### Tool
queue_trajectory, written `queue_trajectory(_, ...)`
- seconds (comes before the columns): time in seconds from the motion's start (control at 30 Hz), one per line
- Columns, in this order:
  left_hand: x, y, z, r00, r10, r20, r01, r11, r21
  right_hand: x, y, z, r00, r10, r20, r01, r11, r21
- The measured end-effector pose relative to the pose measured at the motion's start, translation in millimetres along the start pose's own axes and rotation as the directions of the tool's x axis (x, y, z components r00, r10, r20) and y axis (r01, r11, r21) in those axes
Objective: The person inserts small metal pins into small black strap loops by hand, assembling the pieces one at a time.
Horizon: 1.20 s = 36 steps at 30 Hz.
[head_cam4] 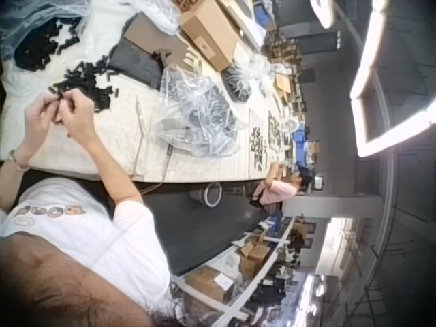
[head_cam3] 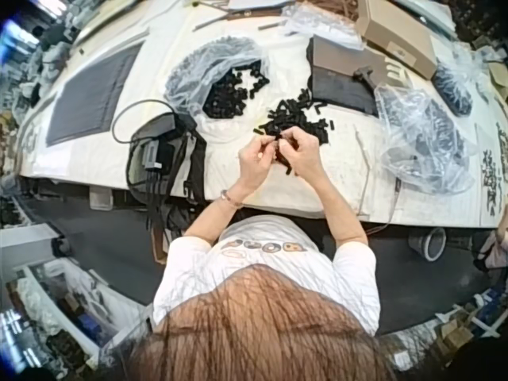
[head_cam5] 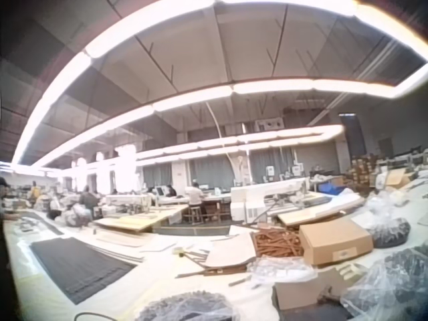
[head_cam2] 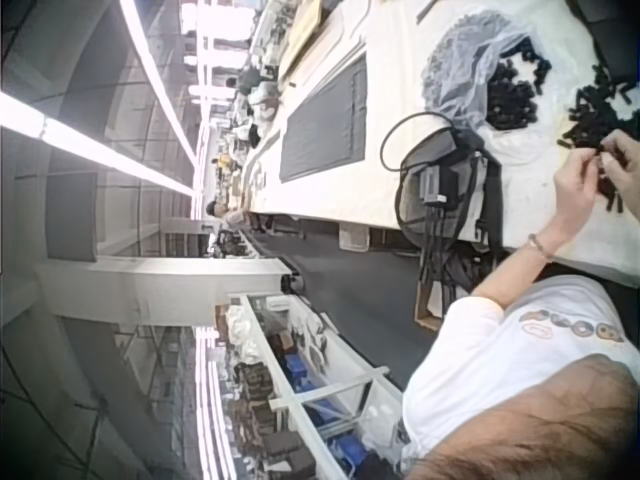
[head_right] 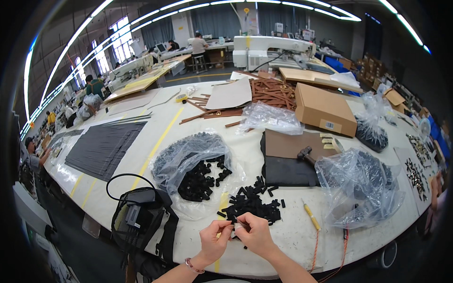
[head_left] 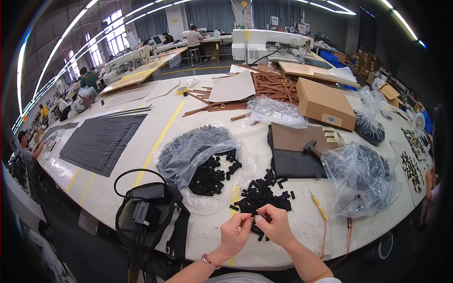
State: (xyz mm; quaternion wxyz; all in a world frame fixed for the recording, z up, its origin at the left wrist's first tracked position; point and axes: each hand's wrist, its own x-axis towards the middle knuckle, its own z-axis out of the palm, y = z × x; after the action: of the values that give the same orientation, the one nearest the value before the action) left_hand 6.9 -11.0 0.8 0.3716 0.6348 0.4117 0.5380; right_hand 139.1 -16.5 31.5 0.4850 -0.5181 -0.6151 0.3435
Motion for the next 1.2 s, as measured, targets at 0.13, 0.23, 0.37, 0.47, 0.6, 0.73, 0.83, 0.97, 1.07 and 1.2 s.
queue_trajectory(0.13,4,6,-4,0.998,-0.049,0.026,0.052,0.991,-0.123,0,-2,-6,0.967,0.214,0.136,-0.245,0.928,0.279)
queue_trajectory(0.23,9,7,-8,0.97,-0.207,0.124,0.238,0.912,-0.335,1,-3,-9,0.953,0.229,0.2,-0.286,0.9,0.329)
queue_trajectory(0.37,11,7,-11,0.935,-0.271,0.23,0.342,0.863,-0.371,1,-1,-12,0.974,0.136,0.183,-0.159,0.98,0.116)
queue_trajectory(0.47,12,6,-11,0.926,-0.299,0.231,0.368,0.851,-0.374,1,-6,-10,0.987,0.06,0.147,-0.062,0.998,0.009)
queue_trajectory(0.6,11,5,-11,0.916,-0.327,0.232,0.394,0.839,-0.374,2,-7,-6,0.99,-0.054,0.128,0.073,0.986,-0.15)
queue_trajectory(0.73,3,2,-8,0.986,-0.137,0.097,0.146,0.985,-0.091,2,-2,0,0.978,-0.195,0.068,0.204,0.962,-0.183)
queue_trajectory(0.83,4,1,-6,0.976,0.213,0.045,-0.218,0.958,0.184,1,-2,1,0.991,-0.125,0.045,0.13,0.977,-0.167)
queue_trajectory(0.97,4,-2,-6,0.92,0.392,0.029,-0.39,0.9,0.196,0,-5,-1,0.997,0.019,0.069,-0.009,0.991,-0.133)
queue_trajectory(1.07,-4,-8,-3,1.0,0.004,0.018,-0.001,0.986,-0.167,-5,-9,5,0.986,-0.165,0.003,0.161,0.963,-0.214)
queue_trajectory(1.2,2,7,-6,0.982,-0.155,0.11,0.185,0.914,-0.362,-6,-7,7,0.943,-0.333,-0.004,0.312,0.887,-0.339)
